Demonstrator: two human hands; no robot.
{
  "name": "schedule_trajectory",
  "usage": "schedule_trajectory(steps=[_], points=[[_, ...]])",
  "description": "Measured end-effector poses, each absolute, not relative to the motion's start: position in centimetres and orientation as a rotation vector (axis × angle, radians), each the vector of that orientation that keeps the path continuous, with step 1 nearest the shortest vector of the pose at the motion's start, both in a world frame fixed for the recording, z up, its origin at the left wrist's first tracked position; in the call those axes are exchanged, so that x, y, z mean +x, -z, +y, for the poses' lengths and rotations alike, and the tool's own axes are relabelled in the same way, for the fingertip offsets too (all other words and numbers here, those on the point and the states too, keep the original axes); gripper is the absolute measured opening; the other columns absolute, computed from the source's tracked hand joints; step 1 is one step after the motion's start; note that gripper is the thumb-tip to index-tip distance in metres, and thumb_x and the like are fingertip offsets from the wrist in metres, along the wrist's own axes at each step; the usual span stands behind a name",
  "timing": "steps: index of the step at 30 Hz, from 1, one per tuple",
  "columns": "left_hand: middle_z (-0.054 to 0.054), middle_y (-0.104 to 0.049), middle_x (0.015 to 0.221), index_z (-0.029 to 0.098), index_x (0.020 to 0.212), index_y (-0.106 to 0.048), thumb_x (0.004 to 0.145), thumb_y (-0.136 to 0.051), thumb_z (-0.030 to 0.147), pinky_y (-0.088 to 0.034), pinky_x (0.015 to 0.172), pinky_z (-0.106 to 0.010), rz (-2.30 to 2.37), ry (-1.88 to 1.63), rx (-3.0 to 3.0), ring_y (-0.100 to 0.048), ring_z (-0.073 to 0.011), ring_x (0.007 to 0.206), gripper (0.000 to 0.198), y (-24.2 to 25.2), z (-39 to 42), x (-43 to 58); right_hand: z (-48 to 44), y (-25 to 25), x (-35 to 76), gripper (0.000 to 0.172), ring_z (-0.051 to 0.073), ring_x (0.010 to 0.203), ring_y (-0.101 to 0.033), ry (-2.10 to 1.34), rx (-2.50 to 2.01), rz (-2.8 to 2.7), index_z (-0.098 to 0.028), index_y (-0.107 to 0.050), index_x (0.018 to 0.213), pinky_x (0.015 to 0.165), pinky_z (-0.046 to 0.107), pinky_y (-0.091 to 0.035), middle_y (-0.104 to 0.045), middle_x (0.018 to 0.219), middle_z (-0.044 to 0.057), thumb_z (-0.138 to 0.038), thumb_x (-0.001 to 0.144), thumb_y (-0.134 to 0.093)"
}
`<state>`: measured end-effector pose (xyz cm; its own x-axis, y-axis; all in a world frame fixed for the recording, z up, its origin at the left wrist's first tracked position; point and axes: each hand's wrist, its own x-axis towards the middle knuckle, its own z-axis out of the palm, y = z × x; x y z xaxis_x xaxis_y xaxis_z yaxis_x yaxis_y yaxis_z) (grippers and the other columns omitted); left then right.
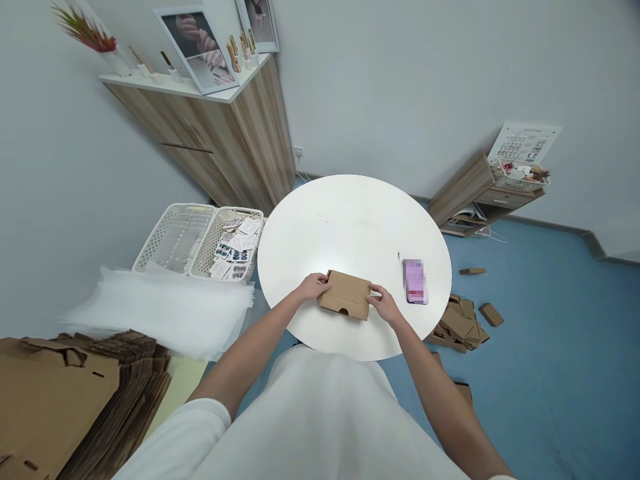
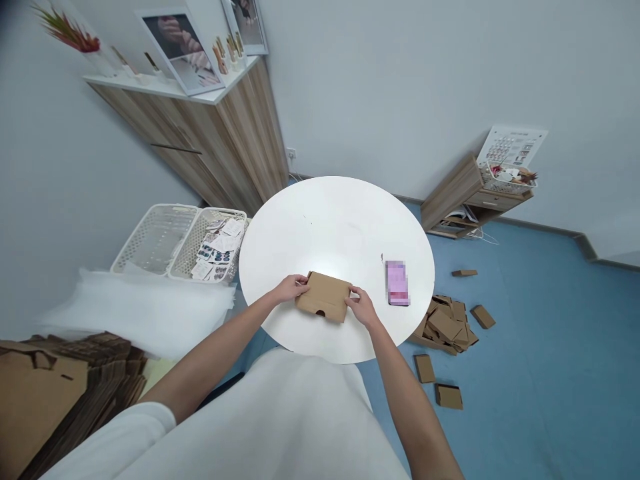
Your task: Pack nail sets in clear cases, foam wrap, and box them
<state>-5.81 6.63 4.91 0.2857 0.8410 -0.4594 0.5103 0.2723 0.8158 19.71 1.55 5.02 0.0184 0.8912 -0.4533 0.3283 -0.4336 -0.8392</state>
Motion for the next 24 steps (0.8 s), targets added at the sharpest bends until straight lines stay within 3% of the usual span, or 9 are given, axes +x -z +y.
schedule_trajectory(steps=[4, 9, 14, 17, 20, 24], points=[[-0.006, -0.059, 0.094, 0.016, 0.104, -0.054, 0.066, -0.058, 0.033, -0.044, 0.070, -0.026, 1.556, -0.396, 1.495, -0.057, -0.0158, 0.079, 0.042, -4.1, 5.5, -5.5, 0.9, -4.1, 19.5, 0.053, 0.015, 0.080, -0.058, -1.361, -1.846, -1.199, -0.025, -0.042, 0.117, 0.073, 0.033, -0.045, -0.048, 0.116, 0.007, -0.032, 0.067, -0.055], [-0.003, -0.061, 0.083, 0.018, 0.089, -0.059, 0.071, -0.051, 0.028, -0.042, 0.065, -0.025, 1.581, -0.403, 1.597, -0.057, -0.0152, 0.073, 0.022, -3.9, 4.2, -4.8, 0.2, -4.0, 18.7, 0.049, 0.015, 0.082, -0.059, -1.394, -1.825, -1.183, -0.023, -0.044, 0.114, 0.075, 0.032, -0.046, -0.050, 0.115, 0.007, -0.030, 0.067, -0.054], [-0.003, -0.061, 0.078, 0.019, 0.086, -0.061, 0.073, -0.047, 0.028, -0.040, 0.061, -0.024, 1.525, -0.389, 1.658, -0.055, -0.0159, 0.070, 0.021, -3.6, 3.7, -4.7, 0.2, -4.2, 18.1, 0.054, 0.016, 0.086, -0.057, -1.358, -1.812, -1.215, -0.022, -0.043, 0.118, 0.077, 0.032, -0.046, -0.048, 0.119, 0.006, -0.026, 0.066, -0.054], [-0.003, -0.061, 0.079, 0.019, 0.093, -0.059, 0.075, -0.046, 0.032, -0.041, 0.061, -0.025, 1.488, -0.374, 1.685, -0.055, -0.0162, 0.070, 0.026, -3.0, 3.2, -4.9, 0.2, -4.1, 18.2, 0.059, 0.017, 0.091, -0.055, -1.357, -1.790, -1.283, -0.024, -0.039, 0.122, 0.080, 0.034, -0.046, -0.045, 0.122, 0.006, -0.025, 0.065, -0.055], [-0.005, -0.060, 0.090, 0.018, 0.113, -0.048, 0.075, -0.047, 0.035, -0.042, 0.064, -0.027, 1.548, -0.431, 1.631, -0.056, -0.0155, 0.070, 0.041, -2.6, 2.4, -5.3, -0.5, -3.9, 18.4, 0.069, 0.020, 0.097, -0.053, -1.399, -1.756, -1.334, -0.027, -0.028, 0.129, 0.082, 0.038, -0.045, -0.040, 0.128, 0.007, -0.029, 0.066, -0.056], [-0.007, -0.055, 0.106, 0.021, 0.126, -0.035, 0.077, -0.047, 0.036, -0.044, 0.073, -0.030, 1.398, -0.560, 1.626, -0.057, -0.0164, 0.080, 0.052, -2.4, 1.0, -6.1, -2.3, -3.4, 18.6, 0.087, 0.026, 0.113, -0.042, -1.525, -1.624, -1.418, -0.031, -0.010, 0.135, 0.078, 0.038, -0.047, -0.021, 0.140, 0.008, -0.031, 0.064, -0.061]])
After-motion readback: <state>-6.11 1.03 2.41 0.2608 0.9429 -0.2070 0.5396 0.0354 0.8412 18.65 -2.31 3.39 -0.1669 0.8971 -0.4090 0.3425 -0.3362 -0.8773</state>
